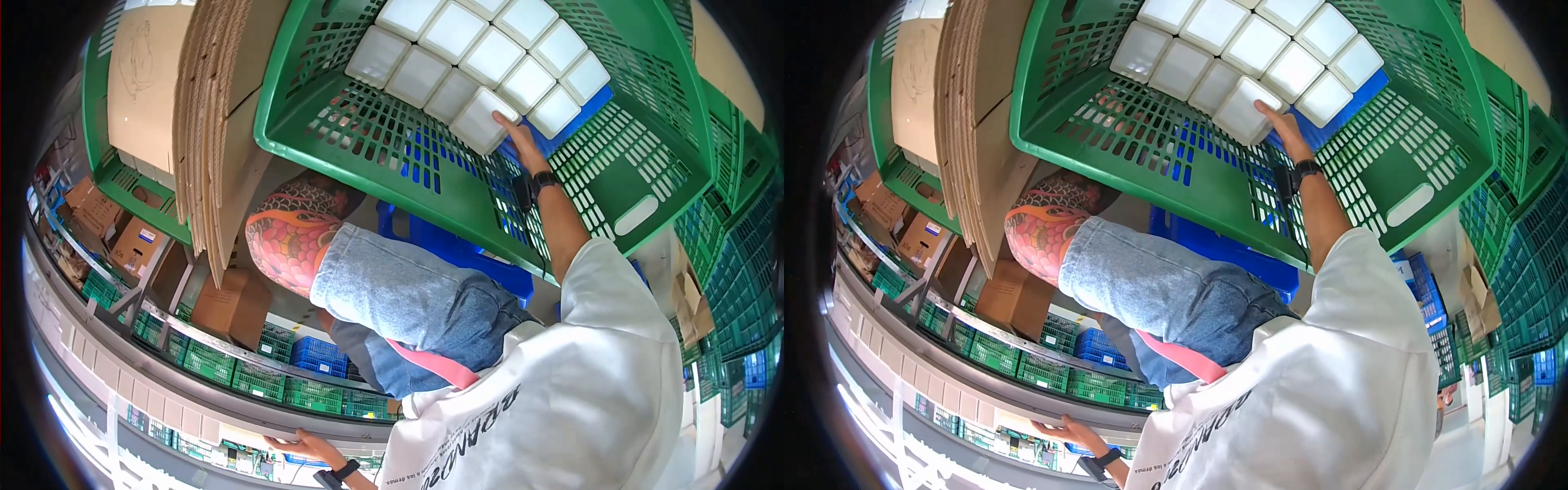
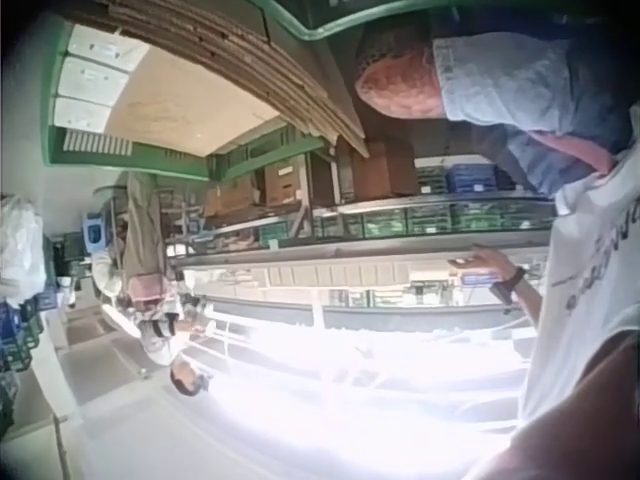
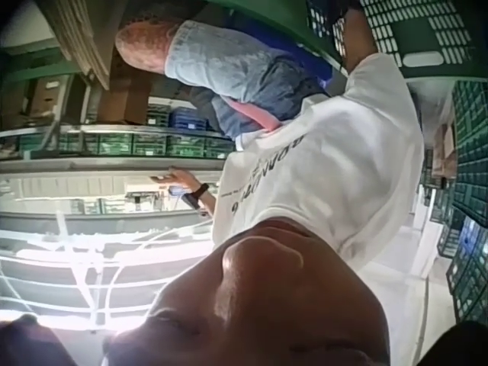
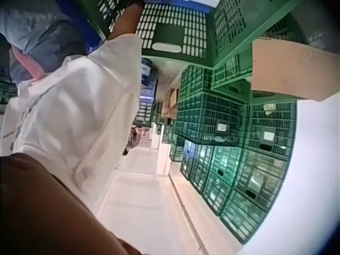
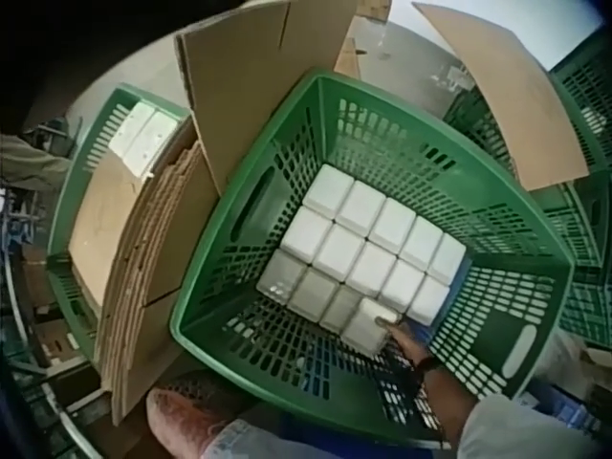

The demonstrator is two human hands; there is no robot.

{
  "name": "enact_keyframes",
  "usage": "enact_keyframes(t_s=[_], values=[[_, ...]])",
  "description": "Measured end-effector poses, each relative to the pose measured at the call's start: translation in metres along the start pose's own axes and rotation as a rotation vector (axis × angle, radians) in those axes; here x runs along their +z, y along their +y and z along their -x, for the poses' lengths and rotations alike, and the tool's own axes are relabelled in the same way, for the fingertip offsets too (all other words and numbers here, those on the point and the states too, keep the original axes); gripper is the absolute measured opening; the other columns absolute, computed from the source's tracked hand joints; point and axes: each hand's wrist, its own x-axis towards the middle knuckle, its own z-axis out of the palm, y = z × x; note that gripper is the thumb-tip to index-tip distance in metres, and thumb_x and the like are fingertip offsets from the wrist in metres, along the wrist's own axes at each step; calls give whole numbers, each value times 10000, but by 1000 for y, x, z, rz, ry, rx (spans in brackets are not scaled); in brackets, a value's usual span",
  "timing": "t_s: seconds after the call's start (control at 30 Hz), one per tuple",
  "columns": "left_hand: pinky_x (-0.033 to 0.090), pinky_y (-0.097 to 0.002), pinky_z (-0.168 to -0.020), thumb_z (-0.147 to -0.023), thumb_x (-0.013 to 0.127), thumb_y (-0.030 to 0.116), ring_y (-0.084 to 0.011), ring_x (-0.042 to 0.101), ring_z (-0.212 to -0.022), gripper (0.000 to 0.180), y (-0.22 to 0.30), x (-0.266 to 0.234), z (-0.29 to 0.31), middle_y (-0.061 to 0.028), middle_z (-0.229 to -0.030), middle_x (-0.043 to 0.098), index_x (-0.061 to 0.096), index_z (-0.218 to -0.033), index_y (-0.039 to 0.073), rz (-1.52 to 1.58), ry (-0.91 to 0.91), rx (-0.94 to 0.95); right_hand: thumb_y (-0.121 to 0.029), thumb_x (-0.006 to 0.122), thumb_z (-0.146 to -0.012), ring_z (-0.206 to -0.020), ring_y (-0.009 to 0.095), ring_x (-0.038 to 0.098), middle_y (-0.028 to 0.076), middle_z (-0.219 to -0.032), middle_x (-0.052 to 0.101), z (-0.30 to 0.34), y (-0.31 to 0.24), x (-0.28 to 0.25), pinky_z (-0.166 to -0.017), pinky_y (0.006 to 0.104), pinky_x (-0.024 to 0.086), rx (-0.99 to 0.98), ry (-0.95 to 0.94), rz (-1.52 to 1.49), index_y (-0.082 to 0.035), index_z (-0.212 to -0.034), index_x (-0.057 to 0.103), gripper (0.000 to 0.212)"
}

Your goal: The person takes white plastic devices from a green crate and places them on a green table. They then peel stickers from a sheet and apply them to the back of each device before pressing small white pads onto the corners.

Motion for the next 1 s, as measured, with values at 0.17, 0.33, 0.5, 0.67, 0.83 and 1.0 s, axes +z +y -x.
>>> enact_keyframes(t_s=[0.17,0.33,0.5,0.67,0.83,1.0], values=[[378,-576,-1142,-802,495,84,-423,327,-1414,810,-10,1,-1,-220,-1573,245,220,-1564,111,73,1,-23,-599,861,-665,-1289,283,523,221,-1403,536,-17,12,12,-1039,371,443,-163,78,-30,122,-1371,491,1074],[296,-564,-1189,-757,502,8,-403,327,-1415,847,-8,4,-3,-225,-1554,276,227,-1556,71,12,37,56,-662,885,-565,-1300,315,518,287,-1410,502,-31,7,28,-1067,390,436,-178,426,190,200,-1379,386,1286],[334,-566,-1159,-688,505,-76,-406,371,-1385,883,-4,3,-4,-219,-1533,314,275,-1533,34,-15,57,146,-620,885,-604,-1337,348,487,292,-1448,460,-37,-5,52,-1094,399,413,-51,454,357,186,-1428,325,1281],[331,-565,-1144,-778,537,-50,-401,378,-1382,789,5,1,-3,-227,-1524,329,288,-1523,18,-171,39,140,-695,874,-533,-1272,385,536,342,-1413,462,-50,4,63,-1099,387,421,3,487,330,208,-1369,336,1343],[323,-578,-1124,-895,592,46,-404,382,-1380,634,72,17,0,-233,-1483,383,338,-1474,-1,-307,170,368,-546,849,-670,-1126,356,620,244,-1268,613,-56,19,52,-985,380,482,-117,290,405,111,-1282,527,954],[321,-515,-1127,-884,693,108,-432,358,-1407,634,215,66,22,-248,-1471,408,387,-1423,-28,233,-117,650,-375,777,-773,-845,209,631,118,-996,663,52,-15,5,-702,347,507,-245,346,149,25,-1141,620,566]])
